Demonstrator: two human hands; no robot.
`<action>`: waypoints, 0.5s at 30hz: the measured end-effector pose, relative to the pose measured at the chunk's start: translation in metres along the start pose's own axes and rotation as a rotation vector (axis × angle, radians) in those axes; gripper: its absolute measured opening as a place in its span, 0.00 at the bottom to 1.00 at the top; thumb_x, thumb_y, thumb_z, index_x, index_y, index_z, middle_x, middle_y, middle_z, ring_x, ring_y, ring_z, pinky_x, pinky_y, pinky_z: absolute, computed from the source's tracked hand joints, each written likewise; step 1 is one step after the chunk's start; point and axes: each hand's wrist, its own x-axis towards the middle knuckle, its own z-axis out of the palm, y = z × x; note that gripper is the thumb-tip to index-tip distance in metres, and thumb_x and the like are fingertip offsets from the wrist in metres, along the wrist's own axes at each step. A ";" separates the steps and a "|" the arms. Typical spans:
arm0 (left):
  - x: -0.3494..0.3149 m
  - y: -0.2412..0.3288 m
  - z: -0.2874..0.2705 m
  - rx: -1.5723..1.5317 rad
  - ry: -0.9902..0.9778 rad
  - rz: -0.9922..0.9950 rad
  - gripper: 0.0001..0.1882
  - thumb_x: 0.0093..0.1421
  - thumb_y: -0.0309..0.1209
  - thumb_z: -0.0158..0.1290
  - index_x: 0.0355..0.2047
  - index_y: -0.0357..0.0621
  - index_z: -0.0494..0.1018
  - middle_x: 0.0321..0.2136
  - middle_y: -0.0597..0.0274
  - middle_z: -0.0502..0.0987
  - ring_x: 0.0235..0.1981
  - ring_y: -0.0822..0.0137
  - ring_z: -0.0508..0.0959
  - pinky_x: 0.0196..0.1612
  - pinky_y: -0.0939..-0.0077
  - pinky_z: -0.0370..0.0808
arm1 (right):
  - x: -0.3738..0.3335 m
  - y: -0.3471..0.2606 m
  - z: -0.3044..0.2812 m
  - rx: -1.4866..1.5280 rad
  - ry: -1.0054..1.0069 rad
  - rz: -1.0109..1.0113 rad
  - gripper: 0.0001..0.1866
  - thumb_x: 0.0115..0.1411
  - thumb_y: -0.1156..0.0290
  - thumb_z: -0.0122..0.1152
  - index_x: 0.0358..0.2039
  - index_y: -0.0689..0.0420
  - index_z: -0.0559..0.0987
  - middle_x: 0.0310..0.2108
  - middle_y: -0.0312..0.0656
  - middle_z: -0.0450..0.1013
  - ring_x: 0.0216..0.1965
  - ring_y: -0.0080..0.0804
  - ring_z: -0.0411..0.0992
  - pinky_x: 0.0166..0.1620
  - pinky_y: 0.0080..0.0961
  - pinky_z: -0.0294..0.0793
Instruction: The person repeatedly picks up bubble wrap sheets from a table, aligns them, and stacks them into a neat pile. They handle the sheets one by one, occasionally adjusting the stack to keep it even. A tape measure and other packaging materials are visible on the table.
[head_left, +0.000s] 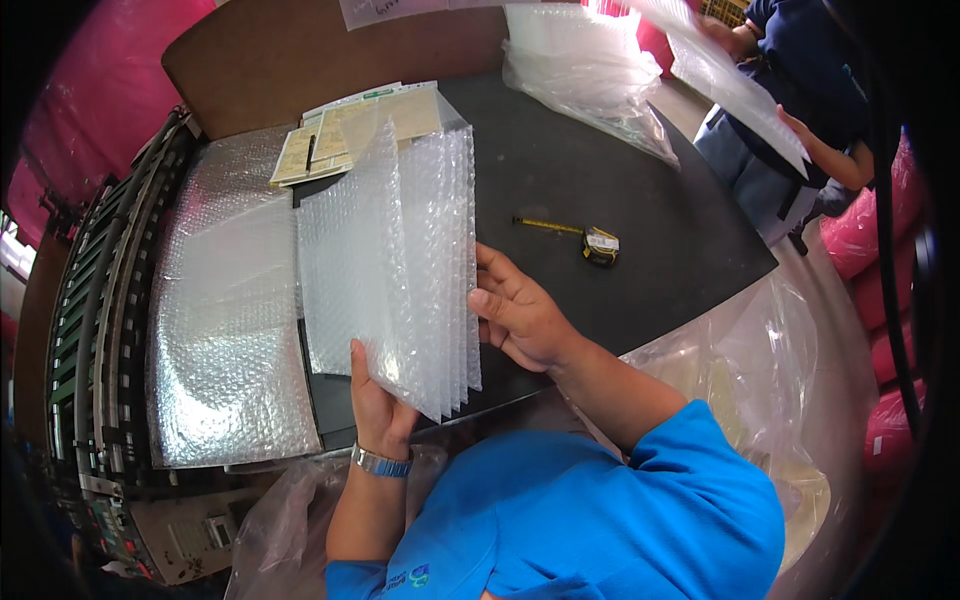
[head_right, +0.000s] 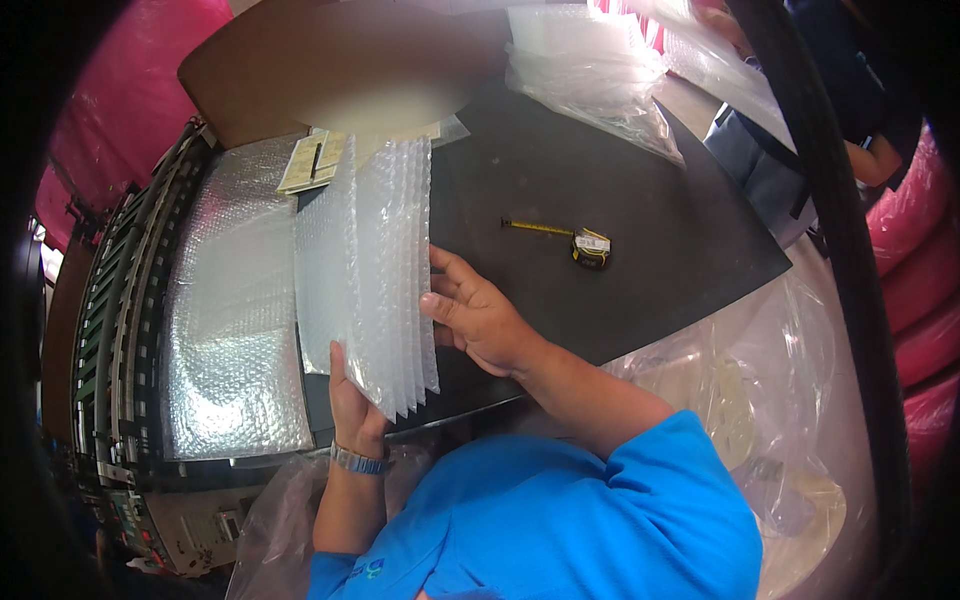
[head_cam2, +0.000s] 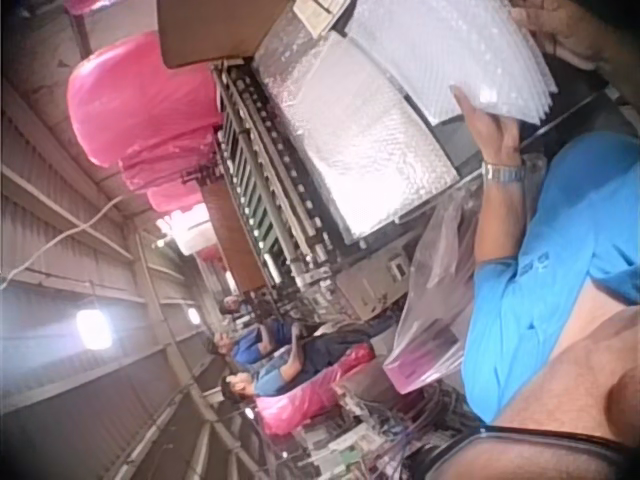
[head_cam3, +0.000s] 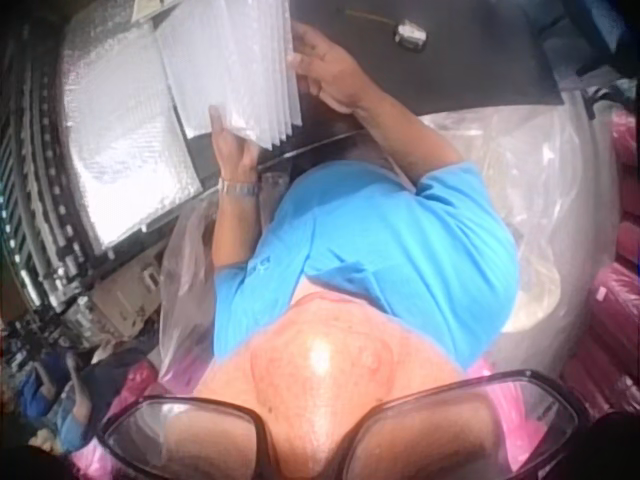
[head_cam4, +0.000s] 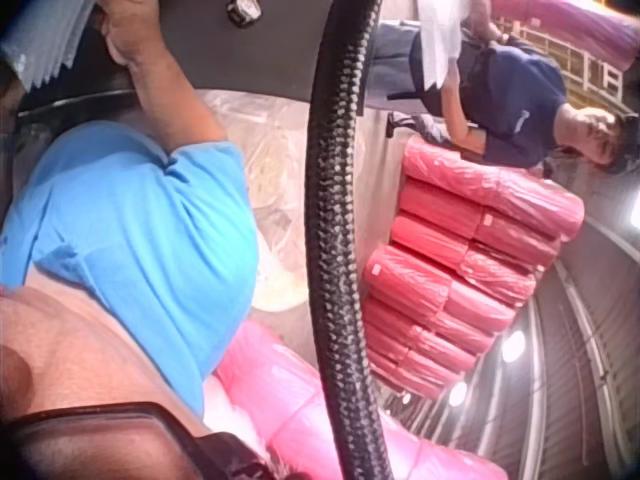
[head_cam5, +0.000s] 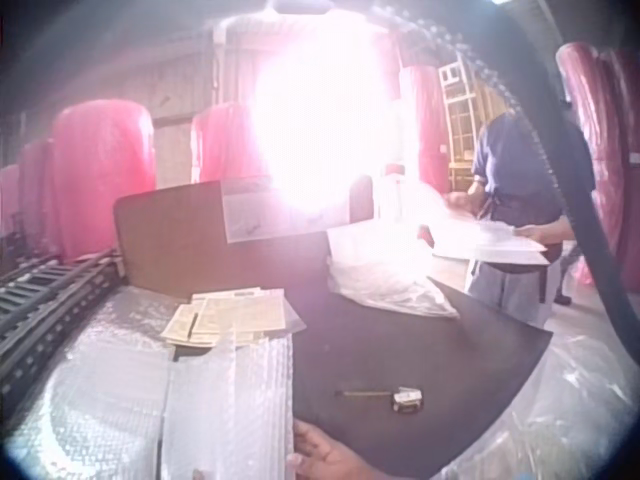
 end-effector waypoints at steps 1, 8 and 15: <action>0.000 0.000 0.001 -0.002 -0.001 -0.005 0.31 0.61 0.50 0.30 0.56 0.40 0.50 0.53 0.50 0.59 0.52 0.55 0.62 0.53 0.59 0.61 | 0.000 0.000 -0.001 0.007 0.010 0.001 0.29 0.58 0.69 0.48 0.58 0.55 0.50 0.51 0.42 0.58 0.50 0.30 0.61 0.47 0.30 0.68; 0.000 -0.002 0.001 0.019 0.001 -0.015 0.31 0.61 0.50 0.31 0.56 0.40 0.49 0.53 0.50 0.59 0.53 0.55 0.62 0.53 0.58 0.61 | -0.001 0.003 -0.009 0.106 0.010 0.001 0.26 0.59 0.67 0.45 0.57 0.55 0.52 0.48 0.40 0.62 0.46 0.27 0.65 0.45 0.29 0.70; 0.001 -0.004 0.004 0.028 0.011 0.005 0.30 0.61 0.49 0.32 0.55 0.39 0.49 0.52 0.50 0.59 0.52 0.55 0.63 0.53 0.58 0.62 | -0.002 -0.001 -0.013 0.157 -0.011 0.042 0.28 0.59 0.61 0.45 0.57 0.54 0.51 0.47 0.41 0.62 0.46 0.29 0.65 0.45 0.30 0.69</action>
